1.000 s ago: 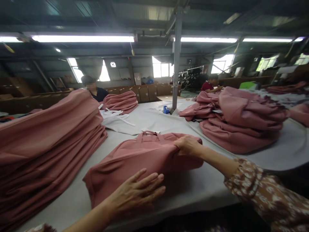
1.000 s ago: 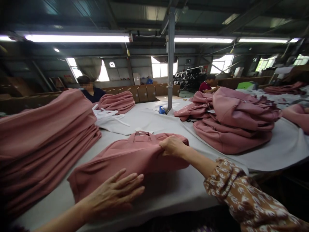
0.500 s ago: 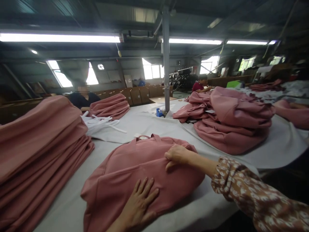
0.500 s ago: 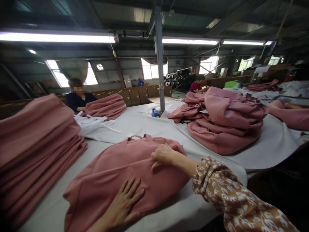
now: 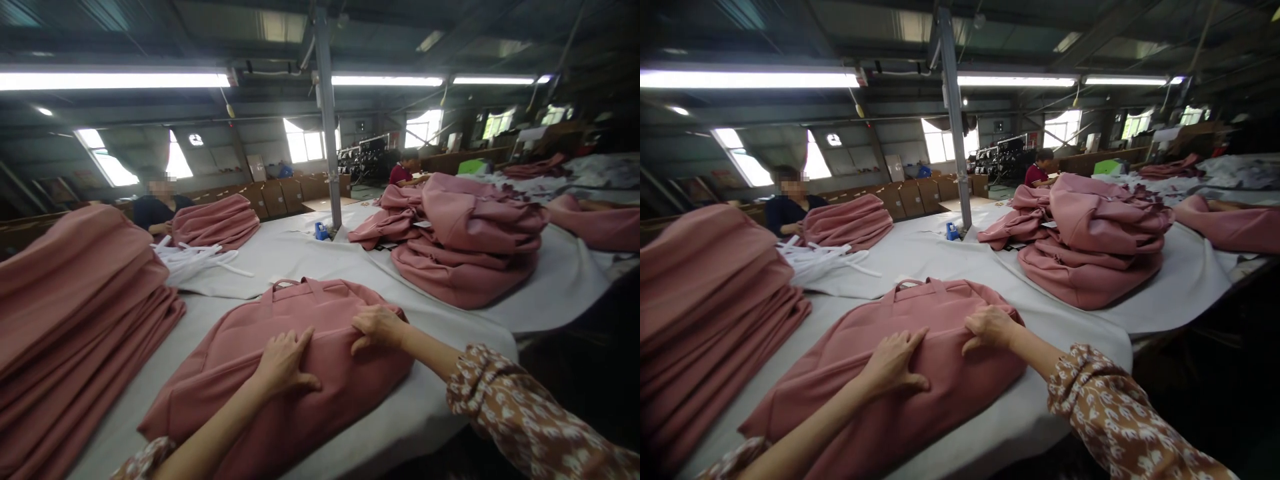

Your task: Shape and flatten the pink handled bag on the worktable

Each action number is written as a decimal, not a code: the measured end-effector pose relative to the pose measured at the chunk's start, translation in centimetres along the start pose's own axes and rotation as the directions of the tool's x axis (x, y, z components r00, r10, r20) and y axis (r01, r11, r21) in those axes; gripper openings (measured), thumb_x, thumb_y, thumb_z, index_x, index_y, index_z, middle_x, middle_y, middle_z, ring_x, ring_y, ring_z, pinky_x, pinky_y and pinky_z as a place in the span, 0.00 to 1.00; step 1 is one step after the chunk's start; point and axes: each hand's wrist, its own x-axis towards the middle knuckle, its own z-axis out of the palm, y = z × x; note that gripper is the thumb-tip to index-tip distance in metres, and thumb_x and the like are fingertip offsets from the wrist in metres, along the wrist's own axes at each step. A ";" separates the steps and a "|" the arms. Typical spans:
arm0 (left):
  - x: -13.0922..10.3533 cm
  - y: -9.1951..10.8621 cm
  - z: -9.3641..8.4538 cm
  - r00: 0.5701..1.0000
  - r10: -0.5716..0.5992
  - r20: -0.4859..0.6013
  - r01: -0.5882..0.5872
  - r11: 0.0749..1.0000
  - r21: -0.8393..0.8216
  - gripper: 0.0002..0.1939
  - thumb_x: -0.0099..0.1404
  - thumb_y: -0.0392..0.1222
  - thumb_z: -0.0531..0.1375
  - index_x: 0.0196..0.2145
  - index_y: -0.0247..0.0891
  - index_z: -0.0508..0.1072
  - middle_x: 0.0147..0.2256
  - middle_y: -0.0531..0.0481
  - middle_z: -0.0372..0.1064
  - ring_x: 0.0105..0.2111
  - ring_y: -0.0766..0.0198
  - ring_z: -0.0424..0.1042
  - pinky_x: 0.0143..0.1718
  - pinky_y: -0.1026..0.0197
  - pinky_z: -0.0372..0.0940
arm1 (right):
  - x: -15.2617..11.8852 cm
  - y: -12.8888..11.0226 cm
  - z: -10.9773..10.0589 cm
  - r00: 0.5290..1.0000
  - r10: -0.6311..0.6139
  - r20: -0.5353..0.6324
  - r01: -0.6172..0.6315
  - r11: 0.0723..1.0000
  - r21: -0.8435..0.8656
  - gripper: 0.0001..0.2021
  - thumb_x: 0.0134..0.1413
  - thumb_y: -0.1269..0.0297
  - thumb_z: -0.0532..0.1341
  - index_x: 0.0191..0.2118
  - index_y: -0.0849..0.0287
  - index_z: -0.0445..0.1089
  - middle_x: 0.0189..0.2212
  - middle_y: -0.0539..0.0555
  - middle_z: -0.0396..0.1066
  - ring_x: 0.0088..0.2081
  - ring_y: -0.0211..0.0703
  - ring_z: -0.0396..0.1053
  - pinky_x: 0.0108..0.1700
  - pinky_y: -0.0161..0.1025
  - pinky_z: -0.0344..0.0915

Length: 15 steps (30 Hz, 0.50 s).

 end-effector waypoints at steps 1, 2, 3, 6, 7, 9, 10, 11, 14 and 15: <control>0.1 0.1 -0.8 0.999 0.003 0.041 -0.003 1.000 -0.005 0.51 0.40 0.67 0.69 0.57 0.38 0.65 0.40 0.39 0.73 0.38 0.40 0.72 0.38 0.47 0.65 | -0.2 0.1 0.3 1.000 -0.003 -0.027 0.003 1.000 0.004 0.28 0.49 0.37 0.62 0.29 0.63 0.69 0.26 0.55 0.71 0.29 0.46 0.69 0.32 0.40 0.62; 0.2 0.1 -1.5 0.998 0.001 0.057 0.000 1.000 -0.004 0.44 0.40 0.65 0.70 0.51 0.39 0.69 0.37 0.41 0.74 0.36 0.42 0.73 0.33 0.51 0.65 | -0.4 0.2 0.6 0.998 -0.007 -0.058 0.007 1.000 0.008 0.28 0.49 0.37 0.62 0.29 0.63 0.69 0.26 0.55 0.71 0.29 0.47 0.69 0.32 0.41 0.63; 0.3 0.0 -2.1 0.998 -0.001 0.060 0.001 1.000 0.002 0.37 0.42 0.63 0.70 0.45 0.39 0.71 0.35 0.43 0.74 0.34 0.44 0.73 0.30 0.54 0.63 | -0.4 0.3 0.6 0.996 -0.008 -0.090 0.009 1.000 0.011 0.28 0.49 0.37 0.62 0.31 0.64 0.69 0.26 0.55 0.71 0.29 0.48 0.69 0.33 0.42 0.65; 0.9 -0.5 -3.7 0.997 0.033 0.064 -0.034 0.999 0.014 0.23 0.47 0.58 0.69 0.33 0.41 0.71 0.32 0.48 0.73 0.30 0.50 0.72 0.25 0.59 0.57 | -0.4 -0.9 -0.6 0.972 -0.055 -0.229 0.059 0.998 0.013 0.32 0.54 0.40 0.61 0.48 0.69 0.68 0.40 0.66 0.73 0.43 0.56 0.71 0.43 0.49 0.69; 1.1 -0.8 -4.2 0.996 0.061 0.071 -0.062 0.998 0.013 0.20 0.49 0.57 0.68 0.31 0.41 0.70 0.31 0.49 0.73 0.30 0.52 0.72 0.25 0.60 0.56 | -0.4 -1.9 -1.5 0.946 -0.111 -0.306 0.121 0.993 0.016 0.33 0.57 0.42 0.59 0.53 0.71 0.65 0.47 0.70 0.71 0.50 0.58 0.68 0.49 0.52 0.68; 1.5 -1.3 -5.1 0.989 0.118 0.083 -0.120 0.993 0.008 0.16 0.54 0.55 0.66 0.30 0.41 0.70 0.31 0.50 0.73 0.29 0.55 0.72 0.26 0.60 0.55 | -0.4 -5.0 -3.1 0.858 -0.284 -0.429 0.330 0.943 0.035 0.29 0.64 0.49 0.56 0.57 0.72 0.61 0.55 0.70 0.65 0.61 0.56 0.58 0.60 0.55 0.60; 1.5 -1.5 -5.4 0.986 0.145 0.087 -0.146 0.989 0.008 0.15 0.56 0.54 0.65 0.30 0.41 0.70 0.31 0.50 0.73 0.30 0.56 0.72 0.26 0.60 0.55 | -0.4 -6.7 -3.6 0.816 -0.377 -0.438 0.452 0.889 0.078 0.26 0.65 0.52 0.55 0.57 0.71 0.62 0.57 0.68 0.64 0.63 0.53 0.55 0.63 0.53 0.56; 1.5 -1.6 -5.5 0.981 0.172 0.090 -0.173 0.985 0.009 0.14 0.58 0.54 0.64 0.31 0.41 0.70 0.31 0.50 0.74 0.31 0.56 0.72 0.26 0.60 0.55 | -0.4 -8.4 -3.8 0.786 -0.482 -0.388 0.569 0.809 0.148 0.22 0.66 0.56 0.55 0.56 0.68 0.64 0.58 0.63 0.64 0.63 0.48 0.54 0.65 0.48 0.55; 0.9 -0.9 -4.6 0.961 0.258 0.105 -0.260 0.966 0.008 0.13 0.63 0.53 0.61 0.31 0.41 0.70 0.32 0.51 0.74 0.32 0.55 0.73 0.27 0.59 0.56 | 0.4 -11.4 -1.3 0.723 -0.623 -0.298 0.690 0.635 0.347 0.17 0.65 0.63 0.55 0.57 0.54 0.65 0.56 0.50 0.67 0.60 0.37 0.59 0.60 0.31 0.60; 0.6 -0.5 -4.0 0.950 0.288 0.117 -0.291 0.957 0.011 0.12 0.64 0.52 0.60 0.32 0.42 0.70 0.31 0.51 0.74 0.32 0.56 0.73 0.27 0.59 0.56 | 1.0 -11.5 0.4 0.740 -0.613 -0.277 0.670 0.637 0.382 0.18 0.64 0.62 0.56 0.58 0.54 0.65 0.55 0.52 0.68 0.59 0.39 0.61 0.58 0.31 0.63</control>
